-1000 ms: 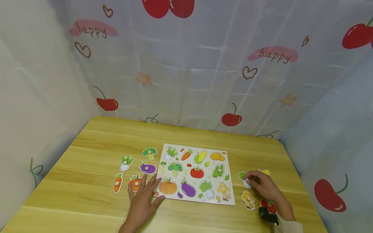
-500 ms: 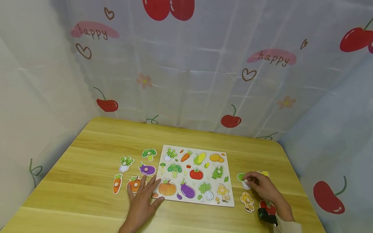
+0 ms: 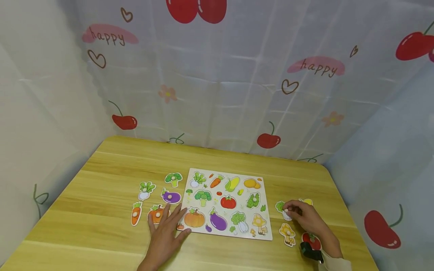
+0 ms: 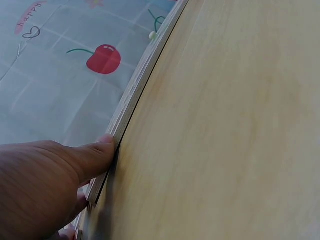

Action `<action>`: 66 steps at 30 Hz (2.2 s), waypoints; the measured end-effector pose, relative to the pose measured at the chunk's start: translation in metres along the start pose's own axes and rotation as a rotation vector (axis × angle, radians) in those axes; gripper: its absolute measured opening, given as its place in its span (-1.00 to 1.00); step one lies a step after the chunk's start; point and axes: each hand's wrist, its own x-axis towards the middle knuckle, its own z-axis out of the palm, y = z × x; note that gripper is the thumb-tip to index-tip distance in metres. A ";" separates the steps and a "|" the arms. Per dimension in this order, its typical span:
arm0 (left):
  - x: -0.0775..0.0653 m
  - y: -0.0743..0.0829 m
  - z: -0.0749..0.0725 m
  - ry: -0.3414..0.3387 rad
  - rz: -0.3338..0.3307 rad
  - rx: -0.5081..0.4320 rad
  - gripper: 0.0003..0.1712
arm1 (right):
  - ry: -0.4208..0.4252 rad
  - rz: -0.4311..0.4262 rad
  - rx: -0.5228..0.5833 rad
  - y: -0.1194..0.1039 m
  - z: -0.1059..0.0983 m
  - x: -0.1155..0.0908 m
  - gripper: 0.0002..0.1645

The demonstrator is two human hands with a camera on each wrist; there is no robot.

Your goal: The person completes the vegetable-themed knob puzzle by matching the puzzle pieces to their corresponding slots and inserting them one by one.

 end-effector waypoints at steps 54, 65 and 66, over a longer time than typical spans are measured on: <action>0.001 -0.001 0.001 0.000 0.003 0.015 -0.27 | 0.031 -0.126 -0.026 -0.033 0.018 0.005 -0.78; 0.001 -0.001 0.001 0.010 0.019 0.029 -0.26 | 0.005 -0.229 0.039 -0.044 0.025 0.003 -0.78; 0.001 -0.001 0.001 0.013 0.022 0.032 -0.26 | 0.002 -0.232 0.037 -0.045 0.026 0.003 -0.78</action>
